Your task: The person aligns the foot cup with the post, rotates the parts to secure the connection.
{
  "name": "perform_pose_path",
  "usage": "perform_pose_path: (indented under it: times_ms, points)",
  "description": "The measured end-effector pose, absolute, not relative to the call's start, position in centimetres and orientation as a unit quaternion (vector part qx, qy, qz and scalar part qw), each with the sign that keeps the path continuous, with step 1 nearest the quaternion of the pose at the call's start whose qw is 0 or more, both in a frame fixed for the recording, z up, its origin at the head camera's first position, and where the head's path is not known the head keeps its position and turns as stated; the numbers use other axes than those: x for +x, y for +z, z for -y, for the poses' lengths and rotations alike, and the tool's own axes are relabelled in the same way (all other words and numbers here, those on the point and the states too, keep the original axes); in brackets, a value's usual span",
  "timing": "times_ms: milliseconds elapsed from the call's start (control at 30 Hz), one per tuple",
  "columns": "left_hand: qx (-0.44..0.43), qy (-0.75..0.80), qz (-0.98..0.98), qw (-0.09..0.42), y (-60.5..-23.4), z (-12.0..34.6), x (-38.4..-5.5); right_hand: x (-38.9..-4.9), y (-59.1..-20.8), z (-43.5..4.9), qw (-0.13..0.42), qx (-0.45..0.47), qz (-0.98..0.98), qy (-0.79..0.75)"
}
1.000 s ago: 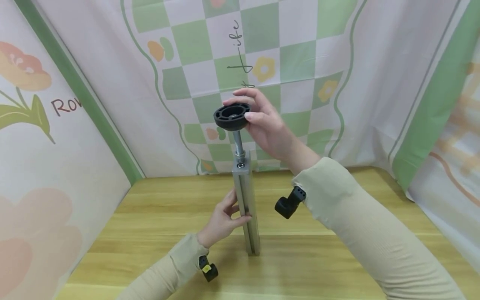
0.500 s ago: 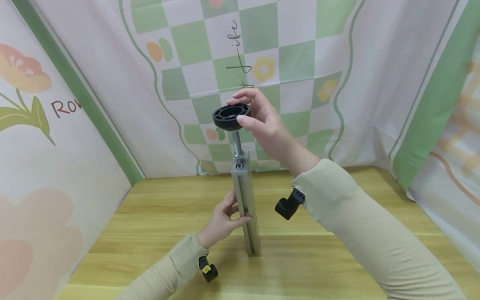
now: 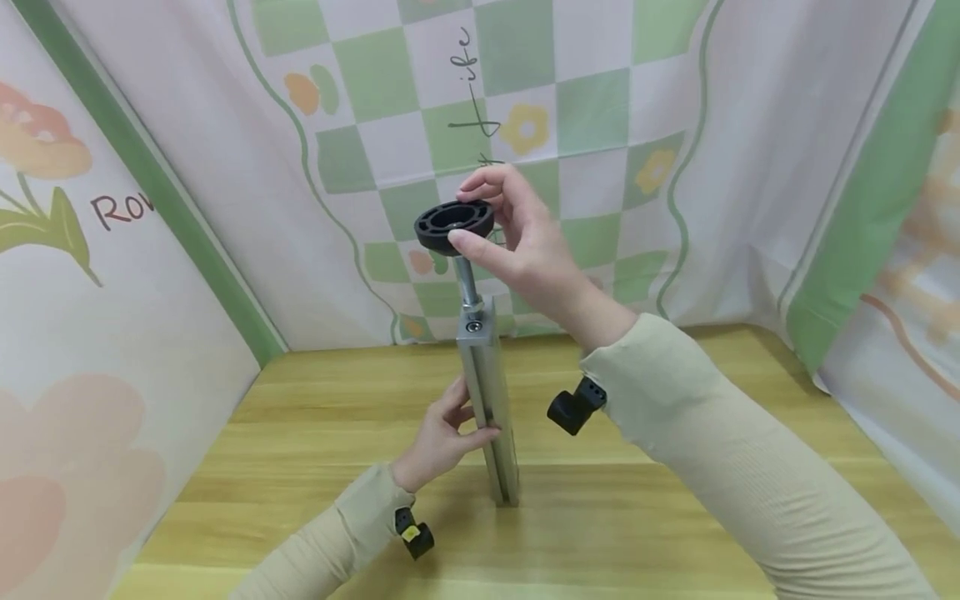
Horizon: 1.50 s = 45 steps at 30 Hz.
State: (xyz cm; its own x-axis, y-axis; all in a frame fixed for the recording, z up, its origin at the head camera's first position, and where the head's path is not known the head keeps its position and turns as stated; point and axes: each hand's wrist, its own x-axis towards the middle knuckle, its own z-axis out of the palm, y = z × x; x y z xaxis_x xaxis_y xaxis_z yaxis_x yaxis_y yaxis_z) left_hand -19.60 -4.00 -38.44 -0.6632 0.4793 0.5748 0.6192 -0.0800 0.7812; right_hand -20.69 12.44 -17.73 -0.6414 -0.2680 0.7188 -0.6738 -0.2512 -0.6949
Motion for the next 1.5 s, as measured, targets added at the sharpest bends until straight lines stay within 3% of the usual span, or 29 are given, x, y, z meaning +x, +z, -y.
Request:
perform_pose_path:
  times_ms: [367,567,733,967,1100,1267,1500]
  points:
    - [-0.393,-0.609,0.687,0.041,-38.1,4.1,-19.5,-19.6,-17.2,-12.1,0.282,0.29,0.709,0.577]
    - [-0.399,-0.609,0.684,0.044,-38.2,3.9,-19.6,-19.6,-17.4,-12.0,0.314,0.307,0.696,0.568]
    - [-0.391,-0.611,0.687,0.043,-38.2,3.9,-19.5,-20.3,-17.7,-11.9,0.23,0.335,0.629,0.663]
    - [-0.393,-0.61,0.687,0.046,-38.1,3.8,-19.5,-21.9,-17.5,-12.4,-0.014,0.398,0.484,0.779]
    - [-0.39,-0.606,0.692,0.047,-38.1,3.9,-19.4,-22.3,-17.6,-12.8,-0.103,0.402,0.414,0.81]
    - [-0.39,-0.606,0.691,0.049,-38.2,4.0,-19.5,-22.5,-17.5,-12.9,-0.141,0.412,0.376,0.818]
    - [-0.382,-0.61,0.693,0.04,-38.4,4.2,-19.5,-22.5,-17.8,-12.8,-0.131,0.423,0.395,0.805]
